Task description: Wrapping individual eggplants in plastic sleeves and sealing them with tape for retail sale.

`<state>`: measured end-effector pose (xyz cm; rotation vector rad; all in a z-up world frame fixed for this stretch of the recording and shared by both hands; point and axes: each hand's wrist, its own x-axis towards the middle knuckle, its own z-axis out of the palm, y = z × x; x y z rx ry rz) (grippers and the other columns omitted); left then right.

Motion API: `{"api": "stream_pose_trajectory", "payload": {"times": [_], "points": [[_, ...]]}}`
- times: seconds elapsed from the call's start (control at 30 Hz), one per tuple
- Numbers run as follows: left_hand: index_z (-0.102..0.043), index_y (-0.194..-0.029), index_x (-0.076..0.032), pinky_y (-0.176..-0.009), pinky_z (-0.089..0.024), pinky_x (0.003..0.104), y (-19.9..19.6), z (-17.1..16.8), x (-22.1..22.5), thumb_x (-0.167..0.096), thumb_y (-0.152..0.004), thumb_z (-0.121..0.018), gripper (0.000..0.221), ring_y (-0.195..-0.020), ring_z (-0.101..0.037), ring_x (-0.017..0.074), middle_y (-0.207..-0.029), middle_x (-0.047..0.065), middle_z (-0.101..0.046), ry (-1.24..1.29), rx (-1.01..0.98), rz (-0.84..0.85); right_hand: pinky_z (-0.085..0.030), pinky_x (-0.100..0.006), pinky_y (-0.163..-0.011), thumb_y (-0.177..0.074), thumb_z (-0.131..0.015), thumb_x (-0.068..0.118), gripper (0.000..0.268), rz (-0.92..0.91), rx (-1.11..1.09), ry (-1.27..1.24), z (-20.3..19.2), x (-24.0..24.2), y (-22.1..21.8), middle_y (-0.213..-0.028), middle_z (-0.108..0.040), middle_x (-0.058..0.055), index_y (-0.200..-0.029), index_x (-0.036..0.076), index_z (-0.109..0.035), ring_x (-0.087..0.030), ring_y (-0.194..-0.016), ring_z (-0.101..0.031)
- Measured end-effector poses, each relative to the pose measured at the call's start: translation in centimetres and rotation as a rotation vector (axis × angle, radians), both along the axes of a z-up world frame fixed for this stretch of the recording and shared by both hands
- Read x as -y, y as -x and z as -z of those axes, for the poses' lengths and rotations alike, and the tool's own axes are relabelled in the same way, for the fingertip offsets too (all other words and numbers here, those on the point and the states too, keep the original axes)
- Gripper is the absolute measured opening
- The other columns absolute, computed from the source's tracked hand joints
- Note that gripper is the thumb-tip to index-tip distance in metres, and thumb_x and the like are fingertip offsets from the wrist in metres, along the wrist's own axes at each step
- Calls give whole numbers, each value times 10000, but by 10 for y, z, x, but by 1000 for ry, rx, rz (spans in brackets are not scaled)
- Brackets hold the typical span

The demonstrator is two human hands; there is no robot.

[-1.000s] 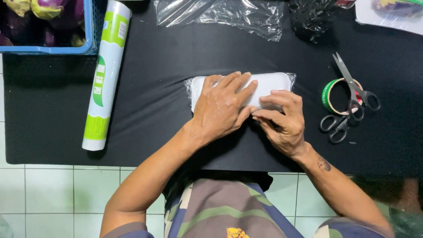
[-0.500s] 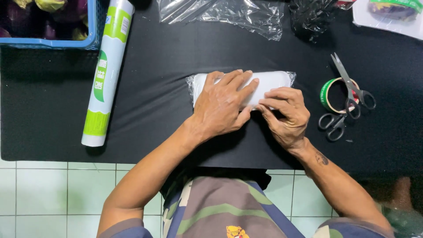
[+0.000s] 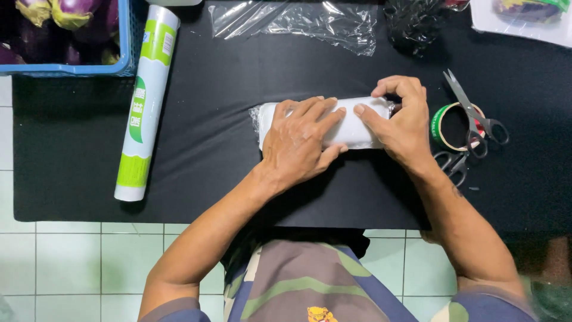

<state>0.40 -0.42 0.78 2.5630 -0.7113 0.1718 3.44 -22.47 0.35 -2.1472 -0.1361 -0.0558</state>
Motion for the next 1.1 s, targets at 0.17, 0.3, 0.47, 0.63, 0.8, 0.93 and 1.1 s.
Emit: {"api": "stream_pose_trajectory", "payload": {"times": [0.17, 0.3, 0.47, 0.63, 0.8, 0.93, 1.1], "points": [[-630, -1394, -142, -1046, -391, 540, -12, 3, -17, -347, -970, -675, 473, -1353, -569, 334, -1388, 136, -639, 71, -145, 137, -425, -406, -920, -1005, -804, 319, 176, -80, 216, 254, 6, -3, -7, -1162, -640, -31, -1057, 169, -729, -278, -1185, -573], [-656, -1380, -145, -1078, -355, 564, -14, -8, -65, -273, -1048, -558, 368, -1387, -530, 360, -1410, 145, -637, 131, -97, 90, -419, -417, -933, -1049, -775, 298, 154, -78, 264, 303, 4, -3, -1, -1160, -655, -47, -1047, 147, -744, -291, -1177, -583], [-496, -1546, -236, -1121, -371, 542, 20, 0, -105, -478, -771, -849, 885, -1467, -412, 394, -1585, 147, -444, 31, -93, 57, -432, -390, -865, -1098, -704, 181, 109, -107, 327, 313, 4, -11, -3, -1088, -696, -59, -1028, 118, -757, -292, -1058, -668], [-571, -1466, -208, -1044, -463, 503, 15, 23, -102, -255, -835, -822, 681, -1395, -494, 400, -1480, 163, -523, 180, -106, 71, -455, -379, -882, -1100, -716, 171, 110, -131, 532, 367, 2, -14, 1, -1063, -724, -49, -1020, 109, -758, -274, -1008, -698], [-546, -1496, -231, -1109, -414, 494, 22, 16, -98, -562, -849, -766, 758, -1454, -448, 364, -1529, 137, -497, 124, -7, 90, -492, -373, -925, -929, -790, 343, 174, -321, 696, 269, 13, -45, 35, -1122, -742, -21, -990, 179, -794, -259, -1031, -674], [-724, -1231, -213, -1001, -498, 414, 35, 28, -93, -439, -947, -708, 363, -1230, -638, 264, -1274, 39, -683, 172, 327, 73, -514, -432, -966, -931, -769, 264, 194, -409, 857, 279, 27, -63, 41, -1160, -727, -81, -1074, 132, -760, -280, -1063, -685], [-770, -1118, -226, -892, -547, 373, 35, 36, -87, -341, -981, -694, 195, -1070, -700, 204, -1115, -10, -738, 143, 522, 28, -511, -433, -991, -1016, -625, 202, 203, -440, 883, 261, 27, -63, 29, -1153, -730, -92, -1141, 113, -757, -287, -1052, -681]]}}
